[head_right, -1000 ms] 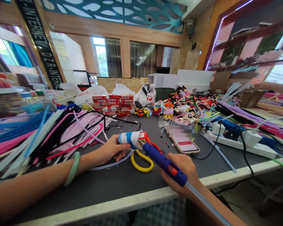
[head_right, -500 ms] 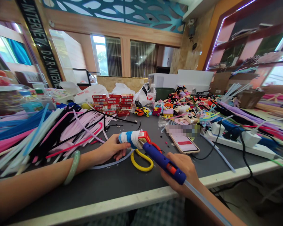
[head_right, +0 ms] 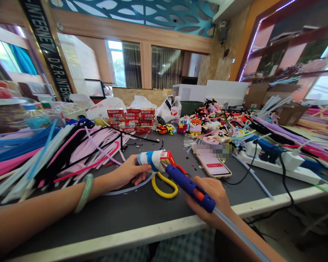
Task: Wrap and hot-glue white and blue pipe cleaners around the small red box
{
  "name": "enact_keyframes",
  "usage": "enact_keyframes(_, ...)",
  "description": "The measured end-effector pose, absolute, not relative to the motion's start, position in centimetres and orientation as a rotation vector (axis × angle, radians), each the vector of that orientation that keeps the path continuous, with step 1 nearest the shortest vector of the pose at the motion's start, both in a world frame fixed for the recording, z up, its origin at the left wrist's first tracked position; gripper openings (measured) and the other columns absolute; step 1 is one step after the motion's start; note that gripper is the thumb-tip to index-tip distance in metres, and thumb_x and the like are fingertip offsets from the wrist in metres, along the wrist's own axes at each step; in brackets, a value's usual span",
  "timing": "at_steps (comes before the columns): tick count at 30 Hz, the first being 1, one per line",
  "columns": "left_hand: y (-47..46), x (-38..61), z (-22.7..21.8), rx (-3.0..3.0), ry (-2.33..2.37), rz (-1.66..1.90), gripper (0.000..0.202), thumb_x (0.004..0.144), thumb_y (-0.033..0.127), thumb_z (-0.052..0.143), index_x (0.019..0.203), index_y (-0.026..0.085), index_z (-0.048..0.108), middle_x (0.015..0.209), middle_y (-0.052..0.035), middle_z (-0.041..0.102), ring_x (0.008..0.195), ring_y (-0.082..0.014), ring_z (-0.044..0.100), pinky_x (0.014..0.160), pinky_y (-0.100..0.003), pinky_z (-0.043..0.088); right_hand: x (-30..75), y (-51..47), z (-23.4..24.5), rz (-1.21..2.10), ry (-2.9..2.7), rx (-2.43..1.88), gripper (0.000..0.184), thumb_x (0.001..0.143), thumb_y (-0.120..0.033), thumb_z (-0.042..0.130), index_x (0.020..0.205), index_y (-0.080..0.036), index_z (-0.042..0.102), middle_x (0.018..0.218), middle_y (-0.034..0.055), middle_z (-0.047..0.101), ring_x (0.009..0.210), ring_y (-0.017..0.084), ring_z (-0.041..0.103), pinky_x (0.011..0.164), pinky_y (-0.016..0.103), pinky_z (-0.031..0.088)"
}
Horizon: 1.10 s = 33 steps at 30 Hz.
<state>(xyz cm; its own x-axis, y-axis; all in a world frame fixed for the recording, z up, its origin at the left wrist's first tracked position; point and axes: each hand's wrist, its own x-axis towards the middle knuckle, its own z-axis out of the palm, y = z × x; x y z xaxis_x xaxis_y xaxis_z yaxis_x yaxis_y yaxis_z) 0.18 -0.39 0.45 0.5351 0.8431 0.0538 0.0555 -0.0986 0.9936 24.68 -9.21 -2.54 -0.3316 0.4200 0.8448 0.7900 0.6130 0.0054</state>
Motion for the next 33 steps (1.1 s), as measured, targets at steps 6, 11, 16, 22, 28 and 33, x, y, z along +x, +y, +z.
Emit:
enact_keyframes(6,-0.4,0.2,0.5,1.528,0.792,0.798,0.033,0.066,0.039,0.072,0.072,0.013,0.053,0.043,0.006,0.055,0.027,-0.0041,0.042,0.028,-0.014,0.026,24.9,-9.2,-2.8,-0.536,-1.969,-0.972,0.003,0.081,-0.025,0.053,0.082,-0.025,0.05,0.057,-0.0042,0.062,0.049,0.015,0.062,0.05,0.025,0.047)
enact_keyframes(11,-0.4,0.2,0.4,1.525,0.788,0.801,0.035,0.065,0.041,0.073,0.071,0.014,0.053,0.042,0.0058,0.055,0.027,-0.0043,0.042,0.028,-0.014,0.026,24.9,-9.2,-2.8,-0.549,-1.95,-0.984,0.004,0.081,-0.026,0.053,0.084,-0.025,0.051,0.06,-0.003,0.064,0.051,0.016,0.064,0.052,0.025,0.048)
enact_keyframes(16,-0.3,0.2,0.4,1.522,0.786,0.804,0.035,0.064,0.041,0.073,0.068,0.014,0.051,0.042,0.0058,0.055,0.027,-0.0043,0.043,0.028,-0.014,0.026,24.7,-9.1,-2.6,-0.544,-1.962,-0.976,0.002,0.081,-0.025,0.052,0.079,-0.025,0.051,0.057,-0.0029,0.063,0.049,0.016,0.063,0.049,0.025,0.048)
enact_keyframes(22,-0.2,0.1,0.4,1.521,0.788,0.786,0.034,0.065,0.04,0.073,0.068,0.015,0.05,0.042,0.0058,0.055,0.027,-0.0051,0.044,0.027,-0.014,0.025,24.5,-9.2,-2.4,-0.459,-1.935,-0.993,0.012,0.081,-0.027,0.053,0.069,-0.025,0.053,0.051,-0.0031,0.06,0.045,0.016,0.06,0.045,0.025,0.047)
enact_keyframes(28,-0.5,0.1,0.5,1.513,0.772,0.79,0.035,0.064,0.041,0.073,0.073,0.015,0.051,0.043,0.0071,0.055,0.027,-0.0052,0.044,0.028,-0.014,0.029,24.2,-9.4,-1.9,-0.44,-1.924,-1.008,0.015,0.082,-0.028,0.051,0.068,-0.024,0.054,0.053,-0.0021,0.062,0.044,0.015,0.059,0.045,0.024,0.046)
enact_keyframes(33,-0.5,0.0,0.6,1.515,0.771,0.791,0.034,0.065,0.04,0.072,0.073,0.015,0.05,0.043,0.0073,0.054,0.027,-0.0051,0.045,0.028,-0.013,0.03,24.2,-9.4,-1.8,-0.409,-1.971,-1.007,0.02,0.082,-0.026,0.052,0.062,-0.024,0.049,0.05,-0.0027,0.058,0.045,0.015,0.058,0.042,0.024,0.043)
